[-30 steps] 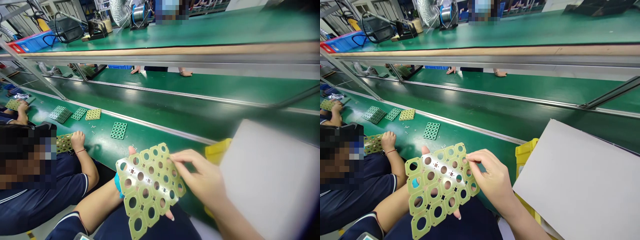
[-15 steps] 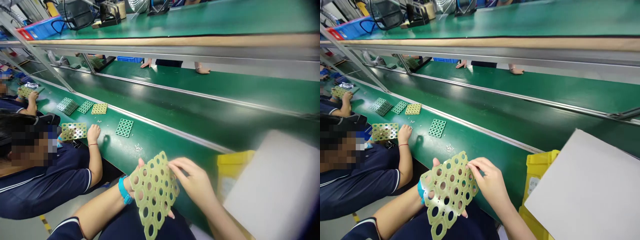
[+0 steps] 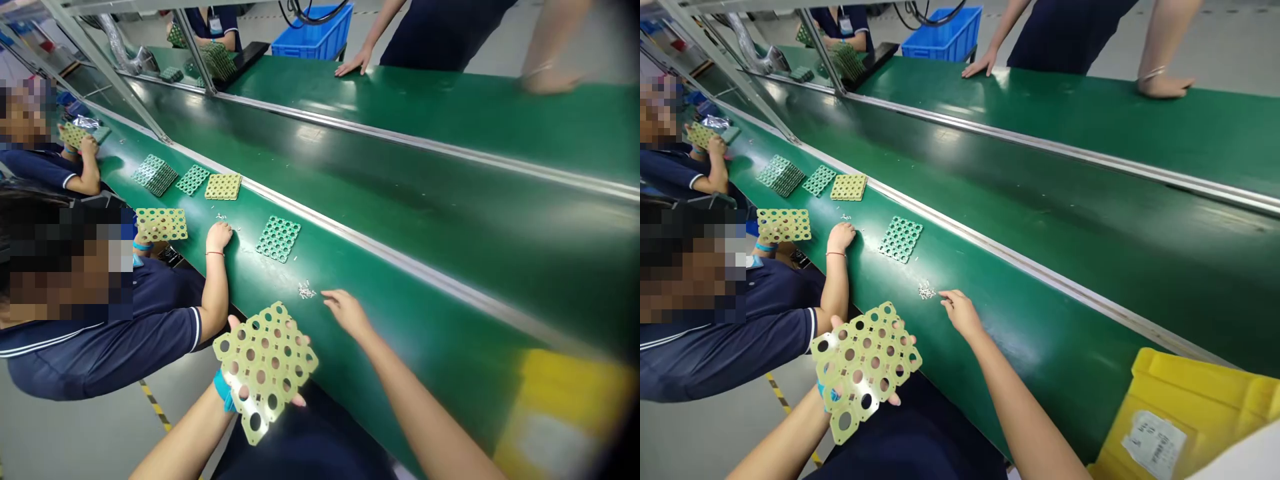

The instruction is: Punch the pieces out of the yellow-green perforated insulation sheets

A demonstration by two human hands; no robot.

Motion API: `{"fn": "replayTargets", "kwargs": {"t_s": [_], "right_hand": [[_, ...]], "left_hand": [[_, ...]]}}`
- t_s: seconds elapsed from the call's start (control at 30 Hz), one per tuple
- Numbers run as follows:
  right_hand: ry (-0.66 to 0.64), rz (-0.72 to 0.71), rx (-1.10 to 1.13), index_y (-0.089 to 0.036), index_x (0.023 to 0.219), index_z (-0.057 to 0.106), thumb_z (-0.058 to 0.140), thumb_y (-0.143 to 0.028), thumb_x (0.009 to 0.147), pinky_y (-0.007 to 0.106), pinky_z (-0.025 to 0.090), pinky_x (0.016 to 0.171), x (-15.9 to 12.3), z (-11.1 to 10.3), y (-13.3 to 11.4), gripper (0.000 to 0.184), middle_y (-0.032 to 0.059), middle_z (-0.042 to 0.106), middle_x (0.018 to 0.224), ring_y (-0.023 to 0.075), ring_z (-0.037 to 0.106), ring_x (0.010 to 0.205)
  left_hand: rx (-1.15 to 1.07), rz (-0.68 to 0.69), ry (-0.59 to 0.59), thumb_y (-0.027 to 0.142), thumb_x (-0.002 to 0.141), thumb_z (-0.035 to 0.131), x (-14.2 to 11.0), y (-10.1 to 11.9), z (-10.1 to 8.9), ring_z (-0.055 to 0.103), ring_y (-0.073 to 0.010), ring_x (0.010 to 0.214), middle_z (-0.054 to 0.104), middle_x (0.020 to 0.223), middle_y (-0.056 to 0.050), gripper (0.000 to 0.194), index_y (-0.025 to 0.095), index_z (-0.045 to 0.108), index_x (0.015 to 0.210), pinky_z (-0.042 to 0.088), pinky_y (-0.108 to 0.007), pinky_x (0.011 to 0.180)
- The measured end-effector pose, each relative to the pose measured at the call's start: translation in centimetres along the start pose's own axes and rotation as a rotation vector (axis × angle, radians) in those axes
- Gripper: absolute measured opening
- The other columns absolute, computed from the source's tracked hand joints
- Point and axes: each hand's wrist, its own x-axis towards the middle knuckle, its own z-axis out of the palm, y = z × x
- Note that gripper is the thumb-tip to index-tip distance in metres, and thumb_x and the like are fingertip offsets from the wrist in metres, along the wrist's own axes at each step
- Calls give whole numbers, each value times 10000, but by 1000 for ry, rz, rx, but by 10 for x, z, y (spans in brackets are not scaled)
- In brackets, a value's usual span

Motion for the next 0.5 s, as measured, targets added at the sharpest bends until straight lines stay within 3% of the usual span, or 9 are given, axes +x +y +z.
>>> {"fn": "replayTargets", "kwargs": {"t_s": [0.03, 0.07, 0.17, 0.27, 0.4, 0.5], "right_hand": [[-26, -10, -31, -149, 970, 674, 486, -126, 808, 365, 445, 873, 12, 4, 6, 250, 125, 641, 1007, 204, 594, 925], [-57, -21, -58, -153, 959, 675, 495, -104, 801, 363, 434, 882, 21, 8, 10, 243, 114, 639, 993, 201, 586, 929], [-147, -36, -115, -161, 916, 654, 538, -109, 806, 367, 439, 855, 40, 14, 14, 168, 64, 627, 950, 175, 577, 885], [-205, -24, -124, -151, 842, 618, 574, -204, 829, 359, 458, 806, 51, 12, 14, 70, 33, 614, 929, 147, 570, 830], [-199, 22, -41, -143, 747, 586, 574, -294, 842, 331, 473, 756, 59, 5, 10, 179, 12, 614, 824, 125, 571, 764], [-128, 74, 97, -148, 660, 561, 606, -363, 800, 330, 488, 710, 49, -3, 0, 260, 8, 617, 685, 135, 593, 683]], "left_hand": [[68, -9, 60, 152, 943, 365, 22, -13, -17, 513, -196, 1045, 484, 1209, -84, 283, -5, 461, 1158, 328, -430, 935], [140, -28, 125, 310, 892, 475, 42, -26, -31, 532, -195, 1050, 514, 1206, -99, 336, 128, 495, 1174, 439, -436, 909], [324, -58, 261, 329, 868, 511, 87, -60, -49, 511, -214, 1090, 519, 1208, -100, 347, 146, 508, 1163, 441, -462, 918], [451, -77, 333, 320, 872, 510, 114, -84, -46, 512, -214, 1091, 524, 1199, -100, 335, 131, 517, 1148, 430, -458, 927], [527, -92, 373, 333, 864, 523, 134, -96, -39, 532, -207, 1055, 539, 1168, -99, 339, 126, 525, 1133, 448, -439, 905], [523, -91, 379, 344, 859, 529, 138, -97, -37, 540, -207, 1042, 548, 1152, -95, 339, 129, 533, 1122, 459, -430, 895]]}}
